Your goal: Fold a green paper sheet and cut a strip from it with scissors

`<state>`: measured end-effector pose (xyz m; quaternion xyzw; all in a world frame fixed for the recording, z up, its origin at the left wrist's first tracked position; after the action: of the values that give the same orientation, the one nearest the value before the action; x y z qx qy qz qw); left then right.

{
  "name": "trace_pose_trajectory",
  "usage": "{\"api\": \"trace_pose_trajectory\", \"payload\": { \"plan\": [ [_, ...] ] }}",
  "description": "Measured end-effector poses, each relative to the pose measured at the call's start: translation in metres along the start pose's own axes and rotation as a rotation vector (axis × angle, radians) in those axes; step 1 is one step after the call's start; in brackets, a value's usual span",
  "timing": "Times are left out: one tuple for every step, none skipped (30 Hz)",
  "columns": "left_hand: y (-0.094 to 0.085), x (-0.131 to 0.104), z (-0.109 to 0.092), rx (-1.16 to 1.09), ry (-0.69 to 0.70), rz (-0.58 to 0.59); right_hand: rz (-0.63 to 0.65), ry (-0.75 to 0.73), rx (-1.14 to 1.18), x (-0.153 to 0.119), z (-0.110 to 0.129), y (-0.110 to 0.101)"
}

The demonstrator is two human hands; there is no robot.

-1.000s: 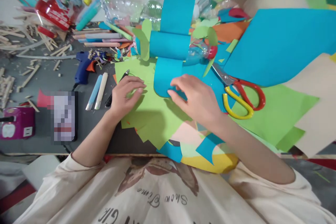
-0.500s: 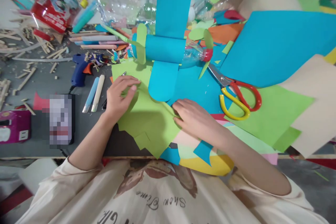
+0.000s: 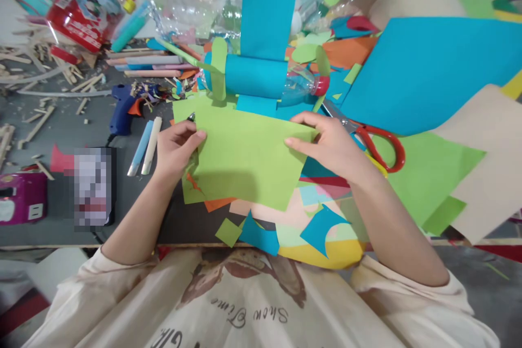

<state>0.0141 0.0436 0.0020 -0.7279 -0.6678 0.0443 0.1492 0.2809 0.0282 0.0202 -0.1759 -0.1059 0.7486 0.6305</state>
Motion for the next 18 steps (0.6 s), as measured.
{"api": "trace_pose_trajectory", "payload": {
  "plan": [
    [0.002,0.001,0.001,-0.007,-0.017,0.016,-0.019,0.008,0.03,0.003,-0.004,-0.001],
    [0.003,0.001,0.003,-0.013,-0.032,0.021,-0.044,0.007,0.059,0.005,-0.006,-0.003],
    [0.004,0.001,0.004,-0.017,-0.045,0.023,-0.074,0.001,0.082,0.007,-0.007,-0.004],
    [0.004,0.001,0.006,-0.019,-0.062,0.029,-0.109,-0.01,0.094,0.007,-0.008,-0.006],
    [0.005,0.001,0.007,-0.02,-0.08,0.038,-0.146,-0.025,0.095,0.007,-0.007,-0.008],
    [0.006,0.0,0.009,-0.018,-0.093,0.05,-0.183,-0.041,0.088,0.007,-0.007,-0.011],
    [0.007,0.0,0.009,-0.006,-0.097,0.063,-0.22,-0.061,0.076,0.006,-0.005,-0.013],
    [0.007,-0.001,0.009,0.016,-0.092,0.073,-0.26,-0.085,0.054,0.004,-0.002,-0.016],
    [0.007,-0.002,0.007,0.049,-0.08,0.082,-0.302,-0.112,0.02,0.002,0.001,-0.018],
    [0.007,-0.003,0.005,0.09,-0.062,0.092,-0.342,-0.149,-0.02,-0.001,0.006,-0.021],
    [0.008,-0.004,0.003,0.139,-0.041,0.107,-0.377,-0.195,-0.064,-0.004,0.012,-0.022],
    [0.009,-0.005,0.0,0.193,-0.02,0.13,-0.393,-0.243,-0.11,-0.007,0.018,-0.021],
    [0.012,-0.006,-0.002,0.251,0.002,0.164,-0.389,-0.285,-0.153,-0.01,0.024,-0.017],
    [0.016,-0.008,-0.004,0.309,0.036,0.201,-0.358,-0.313,-0.187,-0.011,0.029,-0.01],
    [0.02,-0.009,-0.007,0.366,0.088,0.238,-0.302,-0.33,-0.211,-0.011,0.032,-0.001],
    [0.025,-0.011,-0.012,0.418,0.159,0.273,-0.23,-0.331,-0.228,-0.011,0.033,0.01],
    [0.03,-0.013,-0.017,0.462,0.243,0.305,-0.149,-0.325,-0.238,-0.01,0.034,0.023],
    [0.035,-0.016,-0.022,0.494,0.326,0.336,-0.067,-0.325,-0.244,-0.01,0.034,0.035]
  ]
}}
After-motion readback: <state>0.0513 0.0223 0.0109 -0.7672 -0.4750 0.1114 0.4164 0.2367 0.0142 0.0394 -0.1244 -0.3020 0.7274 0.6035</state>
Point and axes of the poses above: each hand's wrist, its own x-axis towards the middle knuckle, its own y-axis out of the palm, z = x × y, the point moved 8 cm from there along x, towards the middle knuckle, and after that the axes turned 5 degrees about x, right-handed, at the moved point
